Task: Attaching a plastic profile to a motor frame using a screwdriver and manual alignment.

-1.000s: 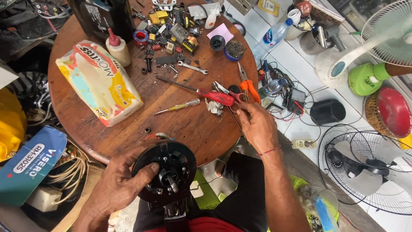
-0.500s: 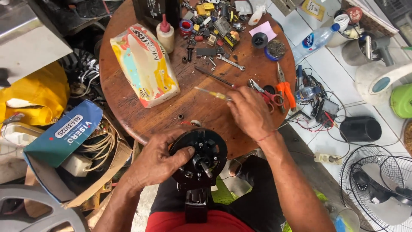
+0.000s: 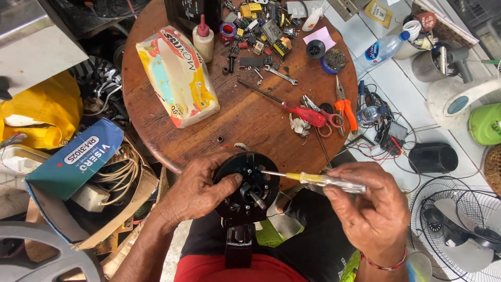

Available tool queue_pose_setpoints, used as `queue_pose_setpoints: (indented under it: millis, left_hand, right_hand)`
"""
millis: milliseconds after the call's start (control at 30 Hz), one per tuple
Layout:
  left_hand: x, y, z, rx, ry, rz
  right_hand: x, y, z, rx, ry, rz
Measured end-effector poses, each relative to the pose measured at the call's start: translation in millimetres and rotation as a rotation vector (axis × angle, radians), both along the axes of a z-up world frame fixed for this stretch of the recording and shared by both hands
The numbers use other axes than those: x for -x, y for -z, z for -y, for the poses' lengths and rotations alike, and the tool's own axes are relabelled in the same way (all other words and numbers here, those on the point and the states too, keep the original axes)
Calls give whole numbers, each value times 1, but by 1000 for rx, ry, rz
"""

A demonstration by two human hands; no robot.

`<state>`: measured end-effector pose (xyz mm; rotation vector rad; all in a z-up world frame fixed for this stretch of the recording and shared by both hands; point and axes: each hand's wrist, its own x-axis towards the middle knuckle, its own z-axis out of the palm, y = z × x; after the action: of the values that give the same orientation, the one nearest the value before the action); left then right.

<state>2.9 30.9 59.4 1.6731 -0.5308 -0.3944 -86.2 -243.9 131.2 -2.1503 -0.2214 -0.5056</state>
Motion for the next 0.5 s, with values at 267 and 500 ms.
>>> queue_pose_setpoints:
  millis: [267, 500]
  left_hand:
    - [-2, -5, 0, -40, 28, -5]
    - [-1, -1, 1, -32, 10, -5]
  right_hand:
    - [6, -3, -24, 277, -161, 85]
    - [3, -4, -28, 328, -137, 116]
